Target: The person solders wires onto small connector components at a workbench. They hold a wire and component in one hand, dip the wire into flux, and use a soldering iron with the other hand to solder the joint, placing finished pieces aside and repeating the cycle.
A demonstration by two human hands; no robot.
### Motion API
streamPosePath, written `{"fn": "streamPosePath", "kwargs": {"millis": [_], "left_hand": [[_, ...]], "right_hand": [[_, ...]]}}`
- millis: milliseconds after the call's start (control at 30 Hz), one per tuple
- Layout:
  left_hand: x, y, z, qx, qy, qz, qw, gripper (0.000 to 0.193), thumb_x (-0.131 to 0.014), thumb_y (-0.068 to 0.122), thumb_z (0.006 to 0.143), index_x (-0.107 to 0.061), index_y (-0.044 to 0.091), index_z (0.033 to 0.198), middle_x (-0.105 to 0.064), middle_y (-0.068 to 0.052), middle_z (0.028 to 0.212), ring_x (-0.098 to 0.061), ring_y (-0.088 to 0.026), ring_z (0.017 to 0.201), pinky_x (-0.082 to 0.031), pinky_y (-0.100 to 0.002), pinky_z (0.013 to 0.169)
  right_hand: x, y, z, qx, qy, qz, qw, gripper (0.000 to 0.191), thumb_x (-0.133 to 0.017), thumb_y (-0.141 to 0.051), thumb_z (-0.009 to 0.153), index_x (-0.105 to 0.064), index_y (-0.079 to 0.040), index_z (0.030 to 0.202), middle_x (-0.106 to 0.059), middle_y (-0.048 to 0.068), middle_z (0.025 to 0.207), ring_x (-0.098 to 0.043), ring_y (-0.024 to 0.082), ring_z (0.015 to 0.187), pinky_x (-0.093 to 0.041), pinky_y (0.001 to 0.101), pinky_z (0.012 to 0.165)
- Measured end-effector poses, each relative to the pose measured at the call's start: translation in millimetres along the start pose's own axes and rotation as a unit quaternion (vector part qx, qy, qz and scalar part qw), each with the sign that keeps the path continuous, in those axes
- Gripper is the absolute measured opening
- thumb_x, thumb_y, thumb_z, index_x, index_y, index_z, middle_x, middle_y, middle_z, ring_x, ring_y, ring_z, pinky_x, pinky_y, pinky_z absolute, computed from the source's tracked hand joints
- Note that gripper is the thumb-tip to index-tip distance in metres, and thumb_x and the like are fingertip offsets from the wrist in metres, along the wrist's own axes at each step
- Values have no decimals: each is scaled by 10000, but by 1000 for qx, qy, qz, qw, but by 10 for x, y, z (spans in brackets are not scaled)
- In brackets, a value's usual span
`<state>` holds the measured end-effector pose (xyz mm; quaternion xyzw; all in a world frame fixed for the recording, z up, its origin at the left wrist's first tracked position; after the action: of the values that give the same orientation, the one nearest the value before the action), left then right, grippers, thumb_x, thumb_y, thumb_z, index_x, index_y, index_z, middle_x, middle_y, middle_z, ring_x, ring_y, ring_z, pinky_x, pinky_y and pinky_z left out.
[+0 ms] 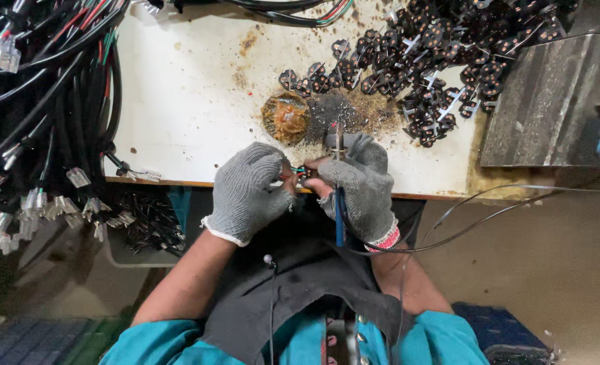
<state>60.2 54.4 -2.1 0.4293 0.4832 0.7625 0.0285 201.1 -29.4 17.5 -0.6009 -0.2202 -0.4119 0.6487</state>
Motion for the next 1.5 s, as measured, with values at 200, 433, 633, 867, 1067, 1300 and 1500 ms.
{"fn": "streamPosePath", "kwargs": {"millis": [200, 433, 633, 867, 1067, 1300, 1500], "left_hand": [[-77, -42, -34, 4, -23, 46, 999, 195, -829, 188, 774, -660, 128, 850, -689, -71, 938, -667, -305, 848, -532, -420, 724], [-57, -7, -47, -18, -23, 28, 999, 166, -798, 155, 786, -675, 118, 892, -698, -87, 987, -671, -309, 884, -538, -422, 758], [-71, -5, -34, -9, -30, 35, 999, 174, -799, 188, 771, -671, 117, 866, -697, -87, 986, -670, -315, 892, -537, -430, 761], [-112, 1, -46, -19, -7, 64, 998, 140, -772, 150, 780, -685, 110, 882, -699, -90, 997, -670, -316, 899, -543, -432, 777], [-82, 51, -30, -28, 4, 63, 998, 156, -782, 144, 767, -684, 99, 880, -692, -97, 983, -665, -321, 885, -540, -431, 758], [-73, 58, -10, -14, 4, 58, 998, 135, -783, 148, 791, -666, 113, 848, -691, -77, 952, -664, -301, 855, -536, -419, 734], [-71, 77, -19, -43, -13, 52, 998, 129, -772, 147, 828, -654, 110, 866, -677, -86, 963, -657, -299, 856, -528, -420, 730]], "right_hand": [[-13, 31, -8, 48, 24, -3, 999, 284, -850, -327, 807, -765, -139, 1002, -739, 109, 1034, -648, 368, 1073, -475, 478, 964], [-37, 25, -17, 49, 19, 12, 999, 245, -884, -241, 749, -779, -130, 941, -744, 67, 959, -642, 349, 1005, -481, 459, 946], [-25, 22, -30, 55, 37, 13, 998, 237, -882, -161, 725, -779, -128, 936, -742, 59, 955, -649, 344, 994, -497, 454, 933], [0, -45, -21, 91, 73, 25, 993, 189, -876, -107, 760, -704, -139, 831, -766, 39, 957, -675, 334, 1007, -501, 454, 932], [12, 20, -65, 44, -2, 34, 998, 309, -821, -402, 836, -759, -140, 987, -702, 49, 857, -657, 332, 915, -492, 465, 845], [71, 103, -449, 101, 69, 90, 988, 394, -724, -471, 916, -712, -109, 1071, -610, 58, 800, -627, 303, 766, -499, 450, 738], [-96, 275, -625, 116, 47, 79, 989, 175, -732, -293, 856, -721, -168, 978, -620, 49, 788, -624, 309, 739, -503, 452, 720]]}}
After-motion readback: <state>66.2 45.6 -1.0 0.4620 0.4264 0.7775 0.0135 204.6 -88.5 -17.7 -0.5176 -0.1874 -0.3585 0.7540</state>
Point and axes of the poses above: each hand's wrist, its own z-axis towards the middle knuckle, its own x-axis out of the back of the hand, y = z × x, the point moved 7 cm from there along z, towards the middle knuckle
